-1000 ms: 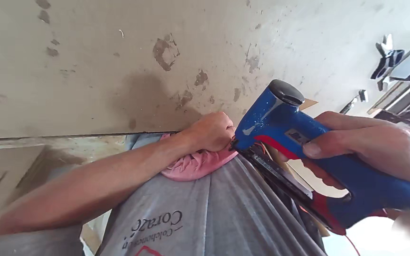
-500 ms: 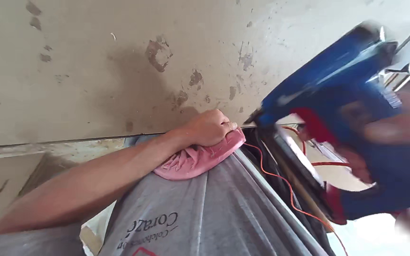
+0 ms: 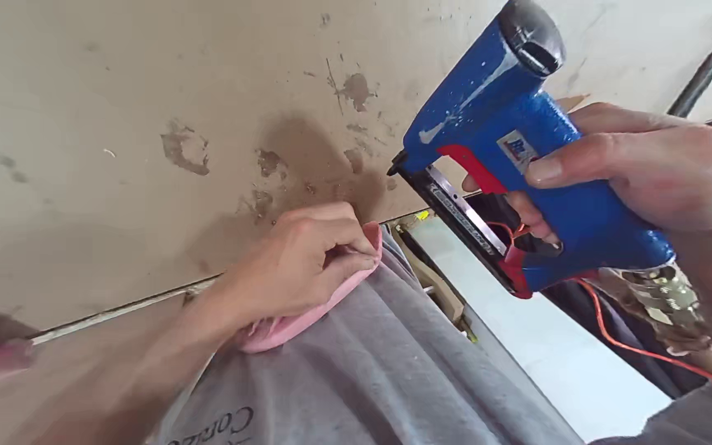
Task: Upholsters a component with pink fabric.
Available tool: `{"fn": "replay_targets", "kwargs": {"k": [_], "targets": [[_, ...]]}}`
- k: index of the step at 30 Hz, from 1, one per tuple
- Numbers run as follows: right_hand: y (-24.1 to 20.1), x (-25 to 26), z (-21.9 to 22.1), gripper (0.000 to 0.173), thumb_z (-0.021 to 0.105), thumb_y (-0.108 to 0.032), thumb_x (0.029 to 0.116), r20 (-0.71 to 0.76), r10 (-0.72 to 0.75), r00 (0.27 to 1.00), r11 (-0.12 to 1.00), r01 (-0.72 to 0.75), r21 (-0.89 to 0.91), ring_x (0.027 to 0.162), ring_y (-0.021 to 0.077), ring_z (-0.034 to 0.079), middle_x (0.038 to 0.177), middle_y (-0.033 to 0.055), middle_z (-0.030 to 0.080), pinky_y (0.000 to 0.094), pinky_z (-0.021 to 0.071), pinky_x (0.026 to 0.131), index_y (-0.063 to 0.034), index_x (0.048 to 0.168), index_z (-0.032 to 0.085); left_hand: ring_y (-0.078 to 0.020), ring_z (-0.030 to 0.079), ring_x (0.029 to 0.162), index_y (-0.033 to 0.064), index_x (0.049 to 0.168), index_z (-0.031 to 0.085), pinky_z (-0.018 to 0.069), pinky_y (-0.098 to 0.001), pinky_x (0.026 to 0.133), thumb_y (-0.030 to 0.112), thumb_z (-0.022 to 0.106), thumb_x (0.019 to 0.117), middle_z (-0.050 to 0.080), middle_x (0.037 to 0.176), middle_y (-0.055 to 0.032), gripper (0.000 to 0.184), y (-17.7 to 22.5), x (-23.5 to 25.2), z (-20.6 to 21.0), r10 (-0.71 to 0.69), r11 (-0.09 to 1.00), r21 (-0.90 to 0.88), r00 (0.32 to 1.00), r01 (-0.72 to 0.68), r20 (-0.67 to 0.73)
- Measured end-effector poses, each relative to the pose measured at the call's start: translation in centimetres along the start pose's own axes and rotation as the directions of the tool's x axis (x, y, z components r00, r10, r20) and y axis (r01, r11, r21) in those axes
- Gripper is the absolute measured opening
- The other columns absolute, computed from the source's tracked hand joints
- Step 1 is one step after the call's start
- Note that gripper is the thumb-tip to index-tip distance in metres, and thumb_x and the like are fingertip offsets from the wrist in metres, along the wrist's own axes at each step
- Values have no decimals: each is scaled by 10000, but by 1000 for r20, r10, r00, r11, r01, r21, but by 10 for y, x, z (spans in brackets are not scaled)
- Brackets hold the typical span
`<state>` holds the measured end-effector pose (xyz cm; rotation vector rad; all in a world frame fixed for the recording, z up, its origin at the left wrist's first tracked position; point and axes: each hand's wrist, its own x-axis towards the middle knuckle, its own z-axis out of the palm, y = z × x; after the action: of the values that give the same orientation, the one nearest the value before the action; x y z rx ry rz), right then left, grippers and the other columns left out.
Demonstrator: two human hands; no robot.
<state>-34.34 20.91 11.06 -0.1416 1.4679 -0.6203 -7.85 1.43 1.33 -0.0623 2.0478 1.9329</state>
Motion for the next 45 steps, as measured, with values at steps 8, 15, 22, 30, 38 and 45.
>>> {"fn": "replay_targets", "kwargs": {"k": [8,15,22,30,38,45], "targets": [[-19,-8,0,297,522,-356,984,140,103,985,995,-103,-7,512,116,655,652,42,680,260,554,443,-158,819,670,-63,666,922,97,905,719,576,-238,795,192,662,973,696,984,17,130,-23,-12,16,-157,912,-409,951,36,-265],[-85,12,16,199,526,-265,952,289,201,936,979,-185,-80,518,102,663,670,37,682,260,566,428,-157,845,655,-15,655,863,109,935,717,576,-198,756,216,668,980,681,962,36,126,-27,-14,16,-220,902,-418,947,107,-233],[-102,38,28,319,522,-395,997,386,396,833,918,-346,-195,482,94,646,635,43,672,284,563,413,-165,855,692,35,622,787,169,901,714,535,-175,707,242,672,972,670,880,101,109,-25,-14,12,-308,842,-493,946,220,-105],[-91,42,32,347,506,-428,959,403,500,767,866,-441,-234,446,99,593,595,46,628,270,511,396,-153,878,703,-15,638,863,195,1101,699,555,-282,784,361,538,1042,668,979,71,238,-34,-18,3,-368,880,-321,930,350,2],[-53,28,-1,529,465,-525,948,-569,-197,798,466,-435,-771,750,442,642,812,220,616,653,440,594,-31,1094,586,-280,663,1043,177,1424,498,531,-563,881,592,697,879,678,1142,-79,714,32,-20,-6,-462,876,302,834,376,302],[107,1,33,549,513,-431,1013,-722,-393,569,739,-273,-617,1185,406,628,1316,214,632,660,492,953,-89,1440,554,1,671,883,142,1259,664,589,-229,765,360,740,828,711,1039,71,489,10,-44,-29,-201,973,-49,932,226,300]]}}
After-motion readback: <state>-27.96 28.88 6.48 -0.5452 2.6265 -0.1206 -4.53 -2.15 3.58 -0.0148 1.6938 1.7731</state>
